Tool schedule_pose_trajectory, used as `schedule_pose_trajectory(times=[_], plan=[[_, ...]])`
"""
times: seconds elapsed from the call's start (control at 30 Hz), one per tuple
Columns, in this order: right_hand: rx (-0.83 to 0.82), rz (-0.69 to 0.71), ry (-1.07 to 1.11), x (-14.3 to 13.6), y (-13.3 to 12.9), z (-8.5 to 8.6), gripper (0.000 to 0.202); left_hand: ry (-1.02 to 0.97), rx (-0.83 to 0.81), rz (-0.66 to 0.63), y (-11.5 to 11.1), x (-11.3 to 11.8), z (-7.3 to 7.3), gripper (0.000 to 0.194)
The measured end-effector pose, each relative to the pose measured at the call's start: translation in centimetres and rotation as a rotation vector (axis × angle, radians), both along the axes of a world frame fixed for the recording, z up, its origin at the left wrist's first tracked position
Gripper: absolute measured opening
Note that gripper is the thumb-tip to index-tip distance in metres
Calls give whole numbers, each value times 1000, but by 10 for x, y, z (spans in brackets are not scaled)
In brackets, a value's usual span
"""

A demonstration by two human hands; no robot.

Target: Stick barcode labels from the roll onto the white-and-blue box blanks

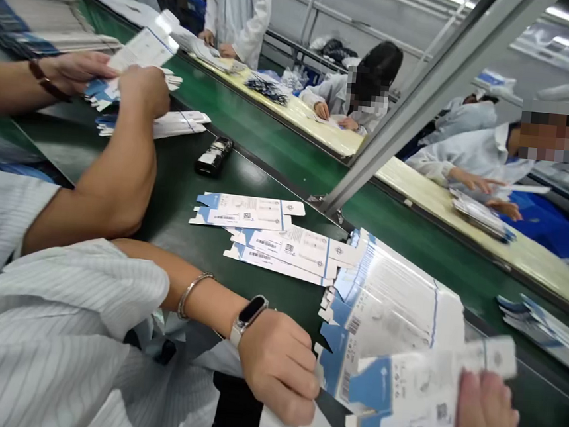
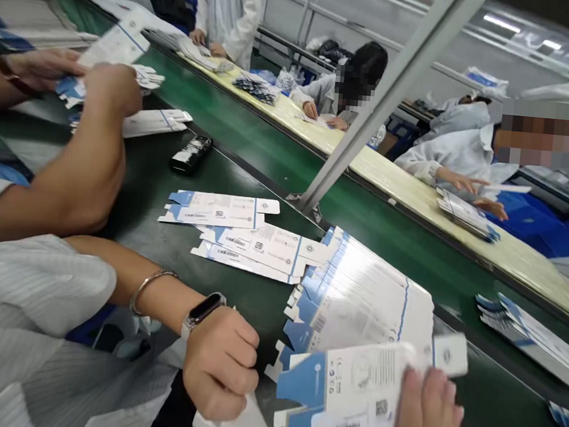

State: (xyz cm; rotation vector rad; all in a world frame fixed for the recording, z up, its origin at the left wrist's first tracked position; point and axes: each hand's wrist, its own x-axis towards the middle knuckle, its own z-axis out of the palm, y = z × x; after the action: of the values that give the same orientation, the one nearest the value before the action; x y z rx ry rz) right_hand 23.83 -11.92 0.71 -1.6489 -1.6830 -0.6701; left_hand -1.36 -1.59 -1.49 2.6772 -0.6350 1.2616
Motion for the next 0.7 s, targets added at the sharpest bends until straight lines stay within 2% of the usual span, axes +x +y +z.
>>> schedule_pose_trajectory(times=[0.07,0.13,0.2,0.3,0.37,0.4,0.47,0.53,0.6,0.7], plan=[[50,109,-116,-6,49,10,61,57,15,26,4,-1,0,25],[129,154,-192,-9,95,17,58,109,20,77,6,-2,1,26],[126,111,-231,-10,136,23,47,136,18,137,9,-3,3,26],[126,22,-209,-19,178,30,44,49,18,195,12,-4,8,25],[49,15,-214,-39,192,36,45,-96,38,208,12,-3,13,22],[14,17,-223,-52,195,39,45,-169,46,212,12,-3,15,20],[-267,115,-269,-80,194,45,54,-244,49,224,11,-2,19,17],[-525,251,-308,-101,182,49,69,-229,21,242,7,-2,21,15],[-654,303,-256,-105,157,49,77,-175,-16,251,3,-2,21,14],[-653,279,-103,-83,91,35,75,-81,-59,269,-2,-4,20,14]])
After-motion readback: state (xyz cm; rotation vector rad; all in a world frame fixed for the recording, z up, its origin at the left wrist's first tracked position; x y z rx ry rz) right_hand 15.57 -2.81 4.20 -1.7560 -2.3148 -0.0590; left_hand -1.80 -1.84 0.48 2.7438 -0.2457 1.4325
